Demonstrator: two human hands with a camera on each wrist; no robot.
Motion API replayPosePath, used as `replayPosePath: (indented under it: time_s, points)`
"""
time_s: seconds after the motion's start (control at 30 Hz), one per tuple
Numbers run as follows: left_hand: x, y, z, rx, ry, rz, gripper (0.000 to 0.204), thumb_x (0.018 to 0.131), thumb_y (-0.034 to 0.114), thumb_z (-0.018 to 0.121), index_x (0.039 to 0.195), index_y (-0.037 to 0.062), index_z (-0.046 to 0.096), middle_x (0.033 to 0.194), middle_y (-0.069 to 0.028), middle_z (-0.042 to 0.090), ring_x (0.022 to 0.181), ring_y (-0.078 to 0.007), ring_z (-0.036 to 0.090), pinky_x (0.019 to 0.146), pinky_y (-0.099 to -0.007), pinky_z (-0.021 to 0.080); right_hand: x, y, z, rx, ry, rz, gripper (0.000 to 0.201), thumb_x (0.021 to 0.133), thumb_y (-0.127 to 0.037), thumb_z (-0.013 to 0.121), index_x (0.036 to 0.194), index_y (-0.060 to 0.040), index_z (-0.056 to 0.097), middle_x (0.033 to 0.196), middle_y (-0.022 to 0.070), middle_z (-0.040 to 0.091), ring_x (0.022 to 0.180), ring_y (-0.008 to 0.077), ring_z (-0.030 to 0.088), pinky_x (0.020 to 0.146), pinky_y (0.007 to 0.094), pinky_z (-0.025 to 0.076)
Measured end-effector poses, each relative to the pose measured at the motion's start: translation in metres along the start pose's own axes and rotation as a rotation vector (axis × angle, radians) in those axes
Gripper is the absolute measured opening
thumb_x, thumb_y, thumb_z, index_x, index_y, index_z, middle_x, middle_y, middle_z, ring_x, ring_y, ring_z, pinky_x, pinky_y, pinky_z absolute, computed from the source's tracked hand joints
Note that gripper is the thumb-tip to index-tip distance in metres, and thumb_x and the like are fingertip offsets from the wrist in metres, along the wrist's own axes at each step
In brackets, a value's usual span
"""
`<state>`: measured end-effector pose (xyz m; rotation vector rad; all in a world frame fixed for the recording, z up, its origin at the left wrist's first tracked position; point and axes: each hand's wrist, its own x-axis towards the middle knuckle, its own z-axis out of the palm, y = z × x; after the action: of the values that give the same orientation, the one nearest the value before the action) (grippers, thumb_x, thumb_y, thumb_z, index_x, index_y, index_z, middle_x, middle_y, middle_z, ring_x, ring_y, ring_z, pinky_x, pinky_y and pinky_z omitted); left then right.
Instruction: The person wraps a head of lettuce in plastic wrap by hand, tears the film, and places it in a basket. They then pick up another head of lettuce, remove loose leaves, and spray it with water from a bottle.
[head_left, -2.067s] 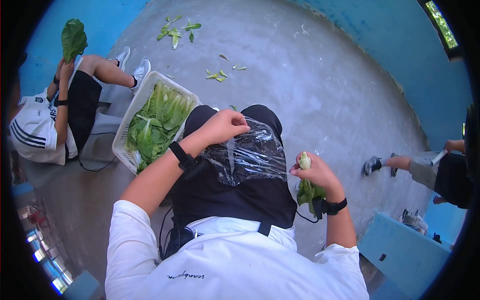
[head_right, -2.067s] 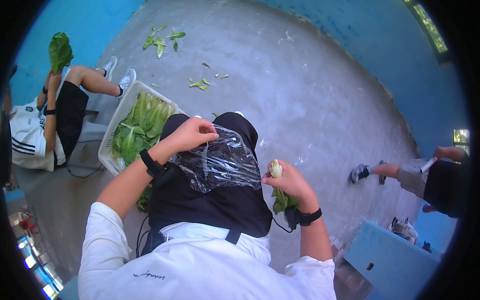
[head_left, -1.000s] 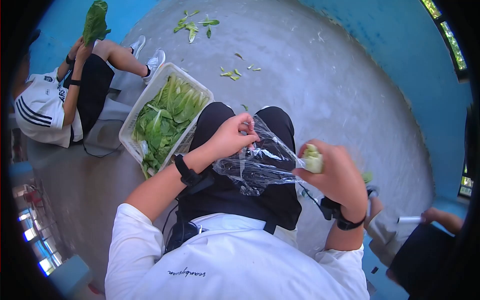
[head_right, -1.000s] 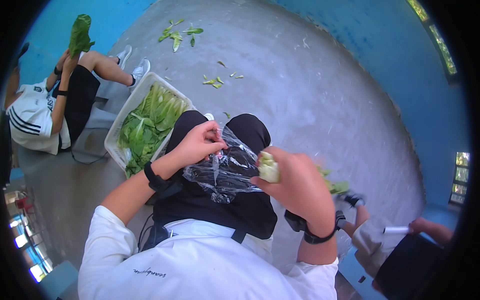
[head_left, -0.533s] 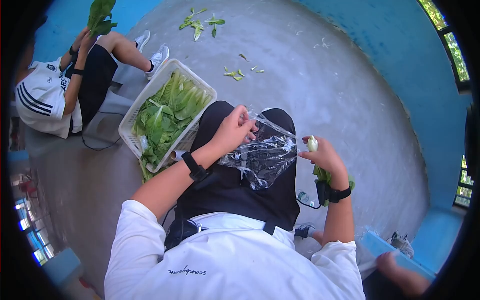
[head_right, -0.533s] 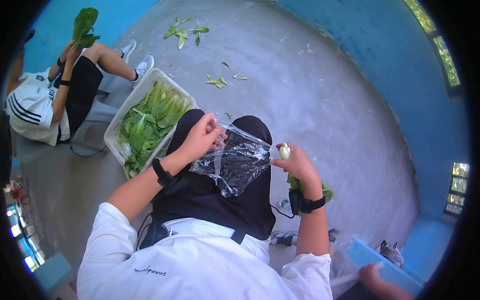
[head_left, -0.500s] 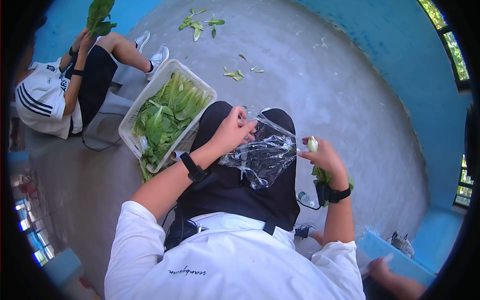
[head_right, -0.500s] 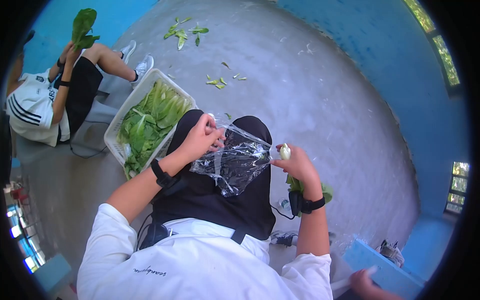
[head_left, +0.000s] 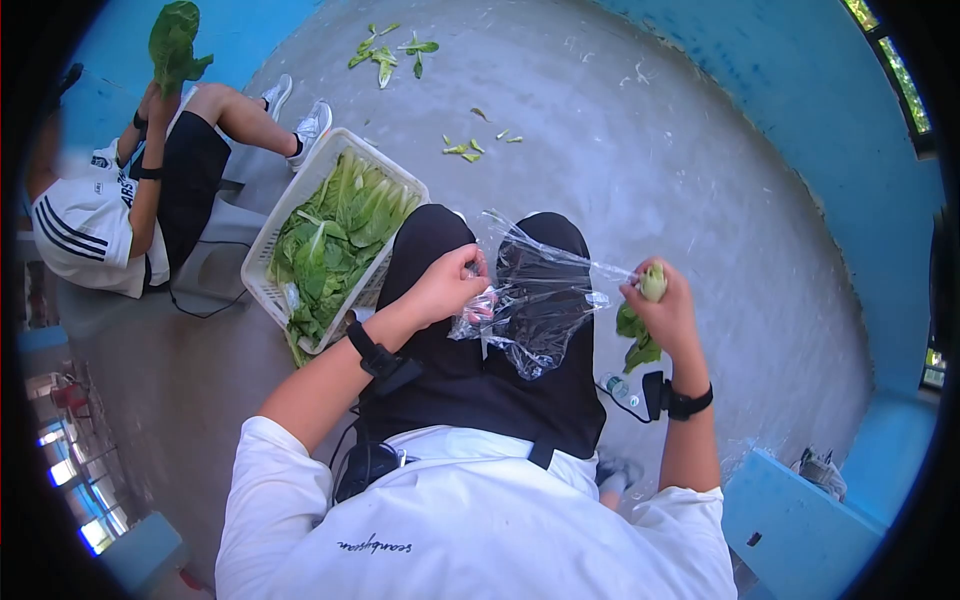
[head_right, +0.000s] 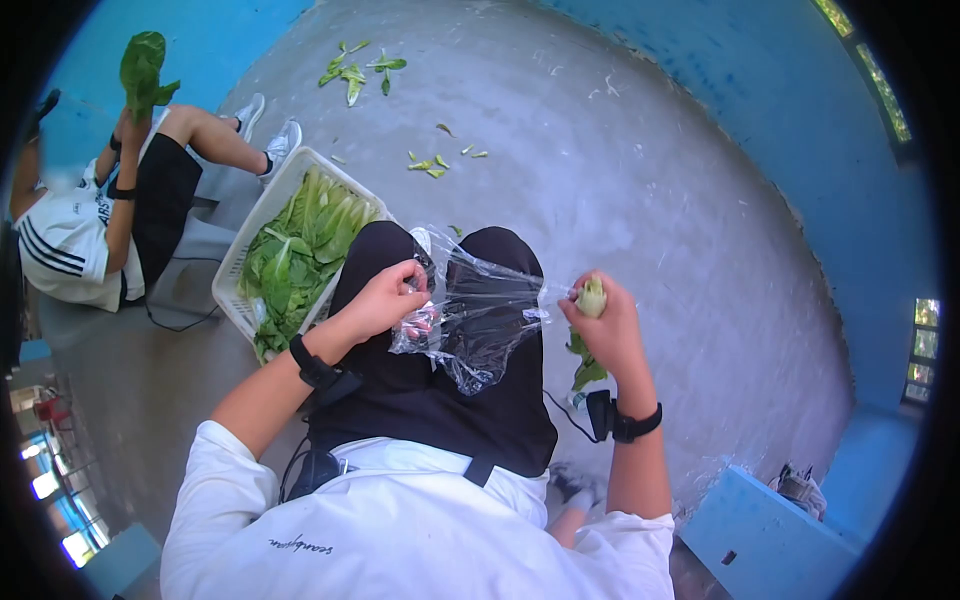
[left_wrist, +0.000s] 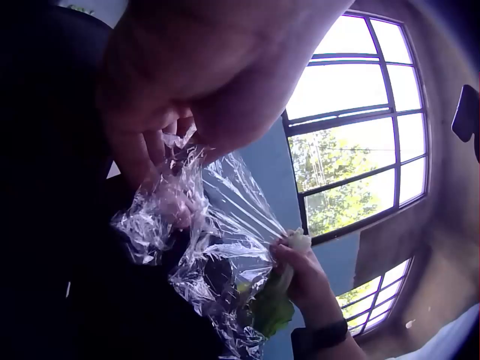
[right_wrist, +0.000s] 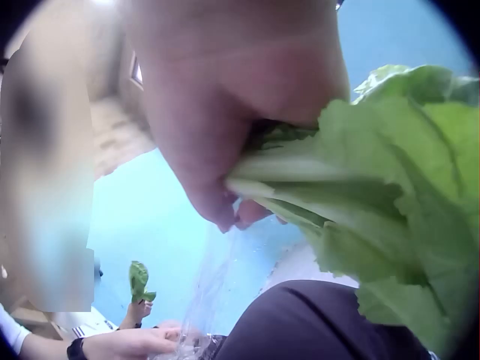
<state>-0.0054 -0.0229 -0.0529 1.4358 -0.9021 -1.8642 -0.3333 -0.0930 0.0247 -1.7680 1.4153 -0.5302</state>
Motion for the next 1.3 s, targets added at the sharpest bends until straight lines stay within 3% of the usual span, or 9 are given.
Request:
replayPosePath:
  time_s: [0.13, 0.23, 0.33, 0.57, 0.67, 0.8, 1.03, 1.17, 1.3]
  points:
    - [0.0, -0.001, 0.007, -0.257, -0.015, -0.067, 0.006, 0.101, 0.003, 0.053, 0.107, 0.004, 0.055, 0.1, -0.0145, 0.071, 0.086, -0.0226, 0.075, 0.067, -0.0336, 0.063, -0.032, -0.033, -0.015, -0.119, -0.174, -0.421, 0.017, 0.076, 0.001, 0.074, 0.089, -0.0051, 0.064, 0.093, 0.0106, 0.071, 0.078, 0.0336, 0.067, 0.069, 0.0367, 0.053]
    - [-0.004, 0.0, 0.009, -0.42, -0.018, -0.062, 0.015, 0.103, 0.004, 0.048, 0.113, 0.0022, 0.059, 0.11, -0.0164, 0.07, 0.094, -0.0253, 0.074, 0.077, -0.0382, 0.063, -0.054, -0.045, -0.015, -0.27, -0.397, -0.566, 0.023, 0.075, 0.001, 0.076, 0.095, -0.0065, 0.066, 0.101, 0.0091, 0.073, 0.084, 0.0304, 0.07, 0.074, 0.0378, 0.055]
    - [-0.001, -0.006, 0.002, -0.514, -0.071, -0.038, 0.022, 0.104, 0.004, 0.045, 0.119, 0.0002, 0.061, 0.108, -0.0123, 0.07, 0.1, -0.0278, 0.073, 0.085, -0.0396, 0.062, -0.075, -0.055, -0.013, -0.359, -0.59, -0.468, 0.034, 0.074, -0.002, 0.074, 0.107, -0.0094, 0.07, 0.111, 0.0046, 0.073, 0.086, 0.0307, 0.07, 0.078, 0.0386, 0.057]
    - [-0.041, 0.03, -0.004, -0.561, -0.15, 0.064, 0.021, 0.104, 0.006, 0.046, 0.113, 0.0002, 0.064, 0.111, -0.0151, 0.071, 0.101, -0.027, 0.073, 0.082, -0.0425, 0.063, -0.063, -0.022, -0.039, -0.068, -0.127, -0.027, 0.047, 0.076, 0.001, 0.077, 0.122, -0.0058, 0.066, 0.115, 0.0123, 0.073, 0.104, 0.0264, 0.07, 0.089, 0.0333, 0.053]
    - [-0.061, 0.026, -0.015, -0.785, -0.056, 0.039, 0.018, 0.103, 0.005, 0.048, 0.111, 0.0028, 0.063, 0.107, -0.0142, 0.071, 0.098, -0.0264, 0.073, 0.077, -0.0391, 0.062, -0.048, -0.003, -0.027, 0.076, -0.087, 0.036, 0.045, 0.079, 0.0, 0.076, 0.123, -0.004, 0.066, 0.113, 0.0099, 0.074, 0.106, 0.0205, 0.068, 0.092, 0.0326, 0.051]
    - [-0.078, 0.011, -0.038, -0.947, 0.049, 0.078, 0.017, 0.102, 0.005, 0.049, 0.114, 0.0052, 0.062, 0.107, -0.0118, 0.069, 0.095, -0.0217, 0.071, 0.073, -0.0337, 0.058, -0.027, -0.031, -0.01, 0.254, -0.446, 0.17, 0.042, 0.082, -0.004, 0.076, 0.123, -0.0021, 0.065, 0.113, 0.0073, 0.073, 0.105, 0.0159, 0.066, 0.095, 0.0327, 0.05]
    - [-0.091, 0.022, -0.018, -0.985, 0.04, 0.176, 0.018, 0.102, 0.007, 0.053, 0.117, 0.0068, 0.061, 0.109, -0.0119, 0.069, 0.095, -0.0216, 0.07, 0.073, -0.0337, 0.059, -0.007, -0.087, 0.03, 0.305, -0.658, -0.165, 0.048, 0.083, -0.01, 0.08, 0.127, -0.0019, 0.064, 0.117, 0.0075, 0.071, 0.107, 0.0136, 0.063, 0.096, 0.0305, 0.049]
    - [-0.081, 0.037, 0.01, -0.98, 0.003, 0.205, 0.017, 0.103, 0.006, 0.052, 0.116, 0.008, 0.062, 0.112, -0.0123, 0.069, 0.101, -0.0263, 0.072, 0.08, -0.0385, 0.062, -0.008, -0.106, 0.03, 0.347, -0.718, -0.046, 0.048, 0.085, -0.014, 0.081, 0.128, -0.0016, 0.063, 0.111, 0.0043, 0.069, 0.101, 0.0129, 0.061, 0.093, 0.0299, 0.048]
    - [-0.085, 0.047, 0.018, -0.946, -0.052, 0.216, 0.017, 0.104, 0.006, 0.051, 0.116, 0.0066, 0.062, 0.114, -0.0127, 0.069, 0.108, -0.0288, 0.071, 0.085, -0.0439, 0.062, -0.005, -0.095, 0.028, 0.443, -0.613, 0.25, 0.035, 0.084, -0.016, 0.083, 0.112, -0.0021, 0.067, 0.096, 0.0027, 0.07, 0.074, 0.0093, 0.062, 0.066, 0.0267, 0.052]
